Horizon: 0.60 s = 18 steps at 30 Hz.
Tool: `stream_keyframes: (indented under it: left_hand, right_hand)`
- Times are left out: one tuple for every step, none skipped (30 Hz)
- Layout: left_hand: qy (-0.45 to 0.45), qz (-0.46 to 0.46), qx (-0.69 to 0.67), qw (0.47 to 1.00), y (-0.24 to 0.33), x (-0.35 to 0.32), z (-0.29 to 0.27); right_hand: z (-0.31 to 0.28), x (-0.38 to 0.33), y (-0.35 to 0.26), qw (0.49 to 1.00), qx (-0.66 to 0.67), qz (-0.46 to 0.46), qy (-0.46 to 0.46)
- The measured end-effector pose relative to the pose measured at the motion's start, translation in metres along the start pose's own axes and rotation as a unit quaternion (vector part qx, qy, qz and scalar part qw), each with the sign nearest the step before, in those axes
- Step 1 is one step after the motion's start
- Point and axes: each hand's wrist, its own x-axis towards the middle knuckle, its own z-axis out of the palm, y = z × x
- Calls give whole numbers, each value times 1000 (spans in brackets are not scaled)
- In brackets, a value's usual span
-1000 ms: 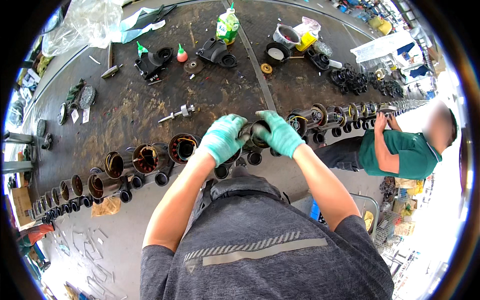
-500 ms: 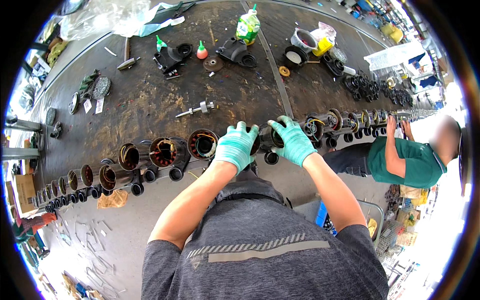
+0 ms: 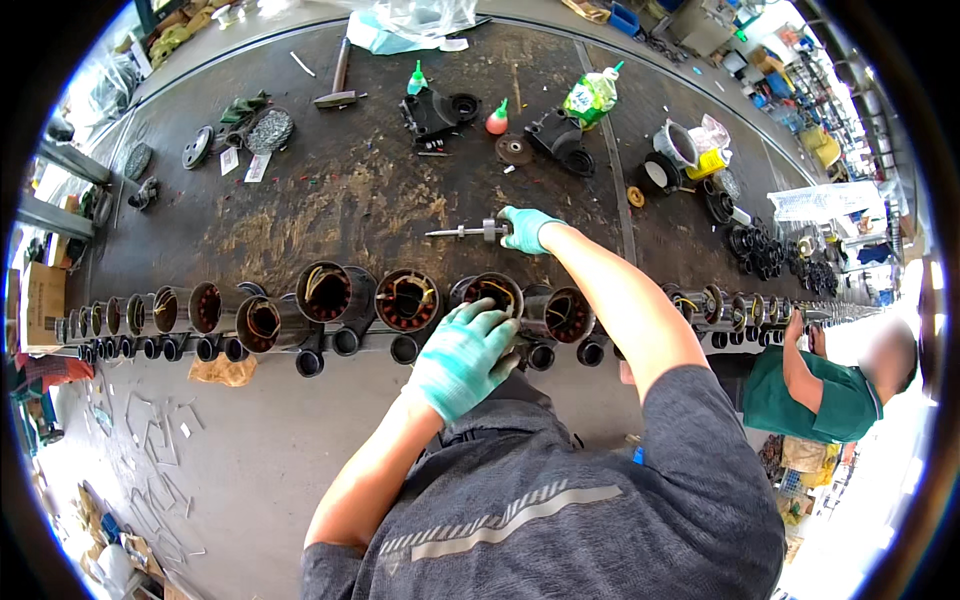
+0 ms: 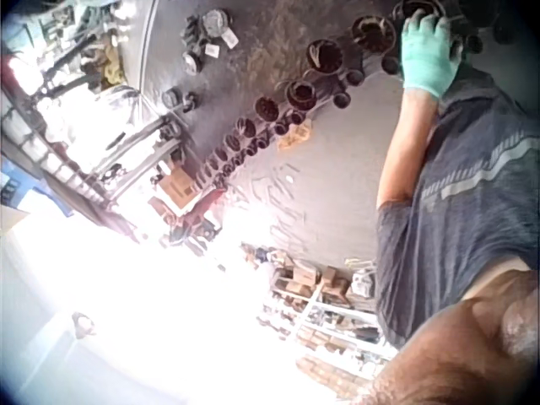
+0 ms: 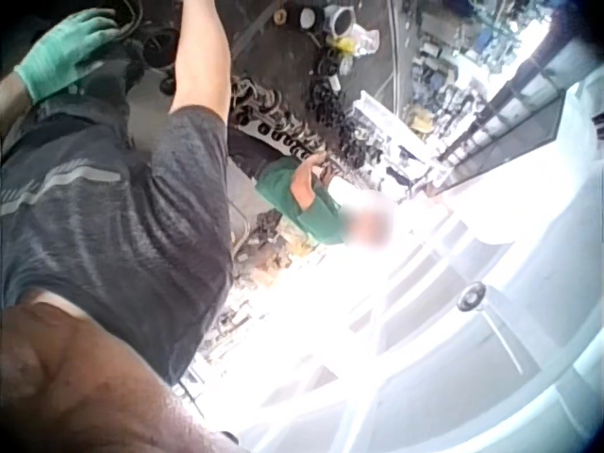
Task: The person assembles small mechanical components by inserting metal shafts into cylindrical housings and securing them with black rubber rings. They repeatedly pick up parts from a blue bin and the table, insert the shafts, and place the assembled units into a row of larger metal cylinders on the workbench.
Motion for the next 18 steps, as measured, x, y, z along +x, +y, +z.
stream_keyframes:
  left_hand:
    - [0, -20, -6, 1000, -3, -8, -4]
    - [-1, -38, -13, 999, -7, -13, -7]
    - [5, -38, -18, 999, -9, -18, -8]
    - [13, -31, -27, 999, -11, -19, -8]
    - [19, -30, -30, 999, -13, -21, -8]
    - [26, -30, -32, 999, -14, -21, -8]
    - [37, -23, -37, 998, -14, -19, -4]
    - [43, -14, -40, 998, -10, -14, -4]
    - [37, 0, -37, 999, -7, -8, -1]
    - [32, 10, -31, 999, -5, -2, 1]
    - [18, 23, -16, 999, 1, 8, 4]
    - [-15, 22, -12, 1000, 6, 18, 5]
    - [-28, 23, 13, 999, 9, 32, 9]
    - [-45, 26, 33, 998, 13, 46, 17]
    - [-91, 25, 60, 994, 15, 57, 28]
    - [-118, 48, 81, 989, 16, 70, 35]
    - [-146, 67, 102, 982, 16, 82, 40]
    - [-173, 87, 122, 973, 18, 95, 44]
  right_hand:
    - [6, 17, -1, 1000, -24, -7, 12]
    - [13, 32, 1, 999, -46, -11, 24]
    - [18, 38, 3, 997, -67, -12, 34]
    - [23, 42, 11, 996, -38, -19, 75]
    - [19, 37, 3, 996, -44, -35, 75]
    - [4, 24, -12, 994, -51, -53, 76]
    - [-13, 4, -23, 995, -28, -58, 81]
    - [-29, -17, -28, 994, -3, -63, 86]
    - [-36, -37, -20, 987, -10, -84, 139]
    - [-51, -68, -27, 981, -40, -78, 173]
    - [-60, -100, -26, 974, -28, -74, 214]
    - [-67, -133, -22, 964, -16, -70, 257]
    - [-74, -170, -19, 946, 45, -77, 311]
    - [-74, -208, -10, 923, 107, -78, 362]
    - [-68, -233, 1, 901, 143, -80, 401]
    - [-62, -253, 12, 877, 178, -86, 438]
    - [-55, -269, 23, 852, 211, -99, 468]
    - [-47, -283, 33, 825, 244, -112, 497]
